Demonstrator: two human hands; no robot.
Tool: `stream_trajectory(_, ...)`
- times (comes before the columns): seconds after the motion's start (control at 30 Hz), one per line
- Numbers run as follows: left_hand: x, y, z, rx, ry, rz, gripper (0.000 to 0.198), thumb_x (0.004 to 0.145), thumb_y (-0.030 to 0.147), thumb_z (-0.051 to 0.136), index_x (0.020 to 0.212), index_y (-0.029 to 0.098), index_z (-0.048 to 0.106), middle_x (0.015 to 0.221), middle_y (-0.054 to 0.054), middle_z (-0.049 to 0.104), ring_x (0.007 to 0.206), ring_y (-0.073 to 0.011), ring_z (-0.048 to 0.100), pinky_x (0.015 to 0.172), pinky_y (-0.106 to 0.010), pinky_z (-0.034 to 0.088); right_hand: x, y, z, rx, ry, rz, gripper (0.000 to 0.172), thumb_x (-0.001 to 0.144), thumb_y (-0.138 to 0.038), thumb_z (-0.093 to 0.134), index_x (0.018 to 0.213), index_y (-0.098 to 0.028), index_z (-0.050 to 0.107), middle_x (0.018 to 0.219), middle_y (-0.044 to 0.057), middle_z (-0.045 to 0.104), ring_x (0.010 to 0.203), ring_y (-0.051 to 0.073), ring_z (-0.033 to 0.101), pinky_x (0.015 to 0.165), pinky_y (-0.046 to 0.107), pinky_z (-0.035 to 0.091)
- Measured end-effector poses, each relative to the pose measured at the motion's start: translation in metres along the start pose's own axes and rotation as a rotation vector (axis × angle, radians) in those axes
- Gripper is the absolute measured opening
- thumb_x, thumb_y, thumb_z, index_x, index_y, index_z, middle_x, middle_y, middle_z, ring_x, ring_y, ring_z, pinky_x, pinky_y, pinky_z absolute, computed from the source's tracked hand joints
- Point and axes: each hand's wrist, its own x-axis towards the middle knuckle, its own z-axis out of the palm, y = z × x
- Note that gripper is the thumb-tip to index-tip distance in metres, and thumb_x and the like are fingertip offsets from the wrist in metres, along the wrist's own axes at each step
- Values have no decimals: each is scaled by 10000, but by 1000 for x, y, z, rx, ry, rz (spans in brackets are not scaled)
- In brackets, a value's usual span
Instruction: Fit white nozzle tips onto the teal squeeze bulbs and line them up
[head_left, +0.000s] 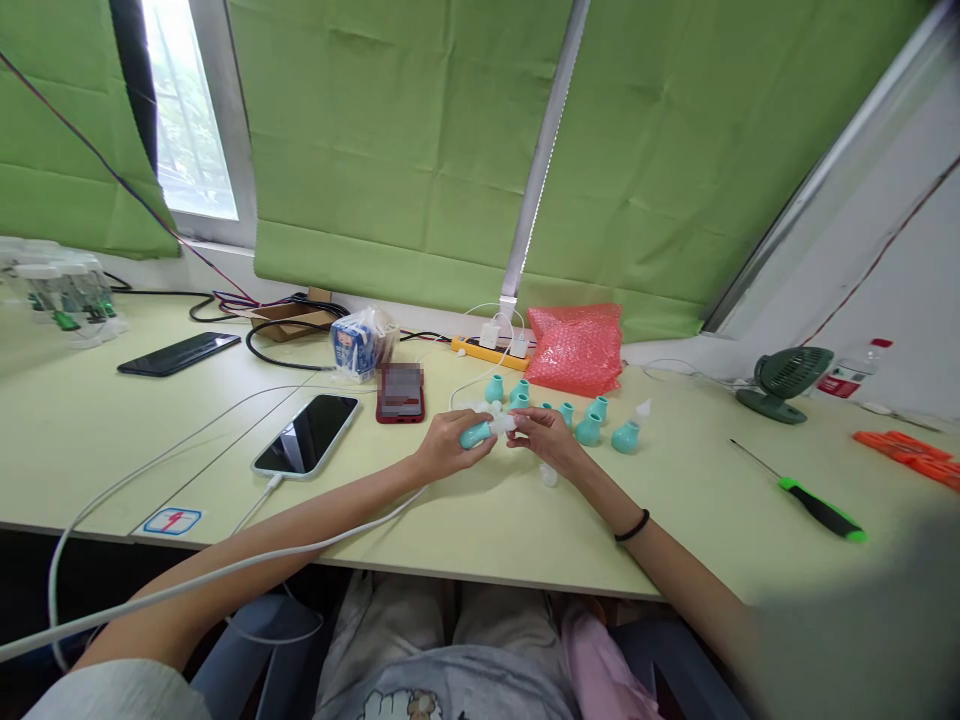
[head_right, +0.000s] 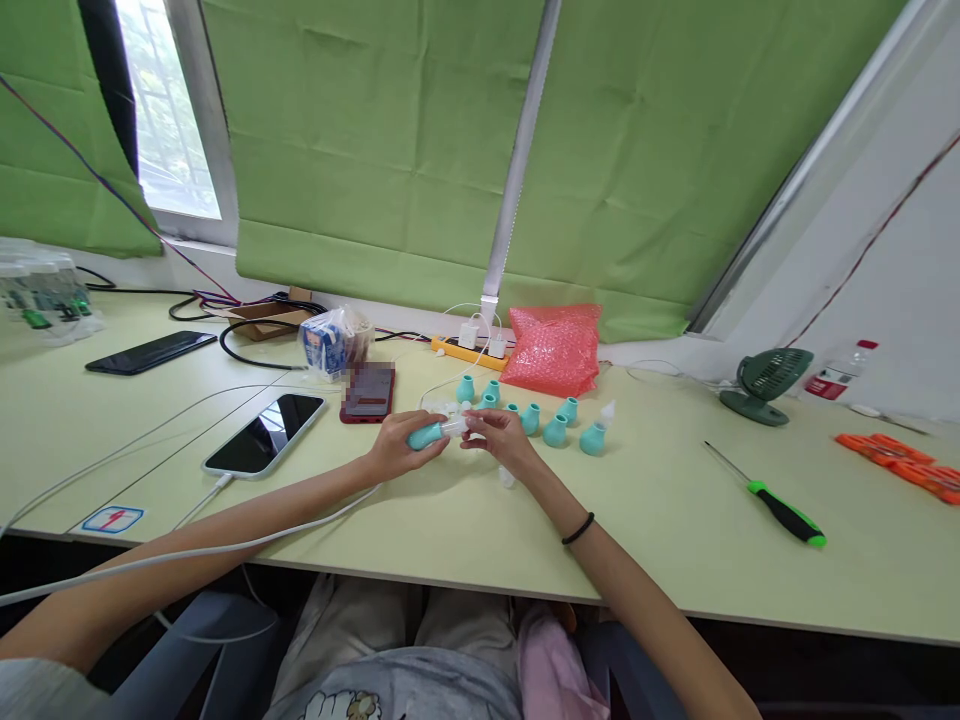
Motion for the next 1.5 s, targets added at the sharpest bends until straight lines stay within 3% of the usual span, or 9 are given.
stream_trajectory(0.17,2,12,-2,-28,50,-10,268,726,327,480,927,155,527,868,-55,598,798,-137,544,734,-230,400,0,-4,8,7,38,-64,230,611,-331,623,774,-169,634,630,9,585,556,115,545,514,295,486)
stream_trajectory(0.27,3,17,-5,-71,-43,-53,306,752,327,443,1009,163,475,922,-51,573,845,-146,524,753,-247,395,1,-9,9,-82,120,-107,281,621,-378,599,776,-144,627,618,24,581,526,125,535,491,301,469)
stream_trajectory(0.4,5,11,-6,-156,-137,-98,343,781,312,386,1093,173,419,949,-56,544,833,-134,504,678,-227,423,-3,-21,-3,-393,434,-372,296,680,-415,516,711,-136,612,557,15,534,448,95,458,448,254,403)
stream_trajectory(0.53,12,-8,-6,-83,-94,-98,229,767,256,386,867,144,560,879,-61,542,770,-117,497,616,-201,422,-8,-39,-25,-1045,770,-670,359,729,-409,427,512,-145,536,484,9,469,477,94,404,509,235,342)
stream_trajectory(0.73,19,-26,-11,213,-246,-142,189,699,233,438,666,148,602,649,-36,556,697,-139,486,587,-224,384,-3,-53,-56,-1680,961,-410,334,720,-352,396,503,-144,542,517,44,522,505,122,436,480,228,255)
stream_trajectory(0.87,16,-25,-11,322,-400,-107,205,659,325,485,707,167,606,636,-33,564,736,-173,490,566,-232,369,-1,-52,-65,-1757,876,-124,272,669,-363,454,586,-153,607,571,75,556,563,172,489,480,244,276)
stream_trajectory(1.13,10,-25,-6,365,-577,-40,218,646,325,506,788,189,602,794,-45,584,753,-179,529,603,-242,383,-3,-54,-64,-1714,879,-25,229,620,-364,499,623,-173,625,631,71,573,623,200,515,527,276,336)
stream_trajectory(1.37,10,-29,-4,335,-574,25,206,683,214,463,849,198,585,831,-41,570,782,-165,520,635,-232,391,-1,-46,-50,-1659,830,-574,188,695,-254,448,697,-143,600,728,80,546,739,182,489,609,262,356)
stream_trajectory(1.5,10,-31,-1,353,-546,43,238,666,159,458,875,177,572,814,-56,551,830,-183,481,699,-258,391,-3,-26,-21,-1571,308,-681,160,715,-217,446,720,-149,591,703,60,541,677,139,490,613,234,369)
